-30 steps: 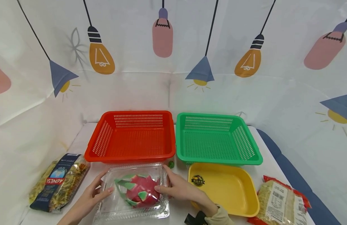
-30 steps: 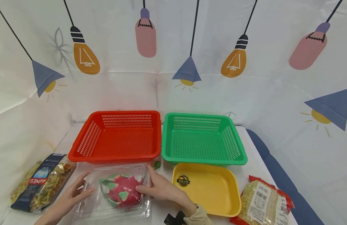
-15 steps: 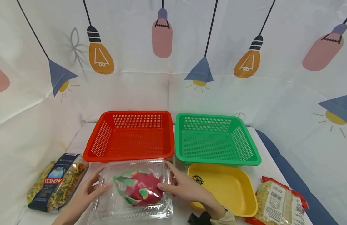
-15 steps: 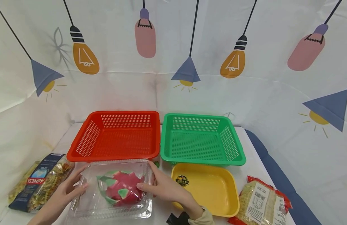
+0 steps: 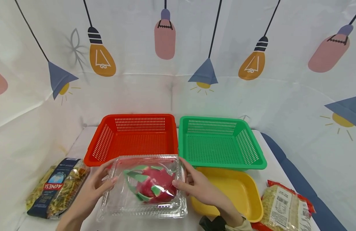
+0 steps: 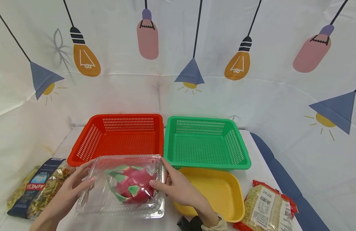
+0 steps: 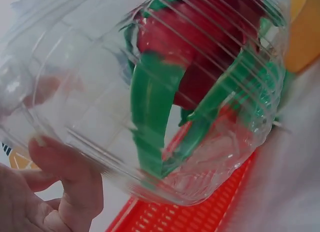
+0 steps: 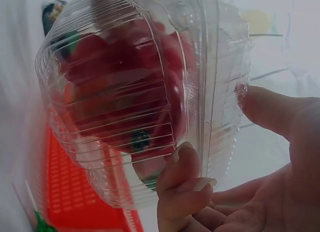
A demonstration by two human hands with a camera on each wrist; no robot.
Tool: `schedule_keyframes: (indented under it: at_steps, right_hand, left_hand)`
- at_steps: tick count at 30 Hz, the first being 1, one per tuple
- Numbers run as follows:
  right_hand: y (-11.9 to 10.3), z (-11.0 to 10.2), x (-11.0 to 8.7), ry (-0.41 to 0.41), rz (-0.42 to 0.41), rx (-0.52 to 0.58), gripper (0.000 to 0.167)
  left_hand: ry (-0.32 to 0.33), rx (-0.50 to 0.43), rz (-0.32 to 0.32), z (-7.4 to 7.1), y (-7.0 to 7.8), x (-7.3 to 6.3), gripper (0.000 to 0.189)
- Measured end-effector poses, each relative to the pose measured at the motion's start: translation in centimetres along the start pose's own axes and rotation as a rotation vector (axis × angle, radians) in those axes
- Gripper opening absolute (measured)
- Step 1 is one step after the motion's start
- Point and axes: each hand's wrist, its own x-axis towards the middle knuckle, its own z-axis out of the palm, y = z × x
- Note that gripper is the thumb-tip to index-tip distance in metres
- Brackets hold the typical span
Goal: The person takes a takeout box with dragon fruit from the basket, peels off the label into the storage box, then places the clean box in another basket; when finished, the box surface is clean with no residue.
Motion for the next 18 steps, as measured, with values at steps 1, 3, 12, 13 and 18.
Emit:
schedule_keyframes:
  at_steps: [1,3,12,13,18]
  right_hand:
    - [0.0,-0.2,-0.1,0.008,-0.006,0.007,0.081]
    - [-0.1,-0.6,-0.2,0.025,-0.013,0.015,0.08]
    - [-0.2,-2.1,-0.5,0.097,-0.014,0.054,0.071]
    - [-0.2,-2.3,-0.6,0.109,-0.015,0.054,0.07]
    - [-0.3,-3.0,-0.7,0.169,-0.036,0.053,0.068]
  left_hand:
    - [0.002,0.001,0.015,0.2,0.2,0.1,0.058]
    - [-0.001,-0.009,0.045,0.5,0.5,0.3,0.056]
    - [-0.02,-0.088,0.064,2.1,1.9,1.5,0.054]
    - [-0.021,-0.096,0.064,2.3,2.1,1.6,0.054]
    - [-0.01,-0.149,0.071,3.3,2.6,2.3,0.053]
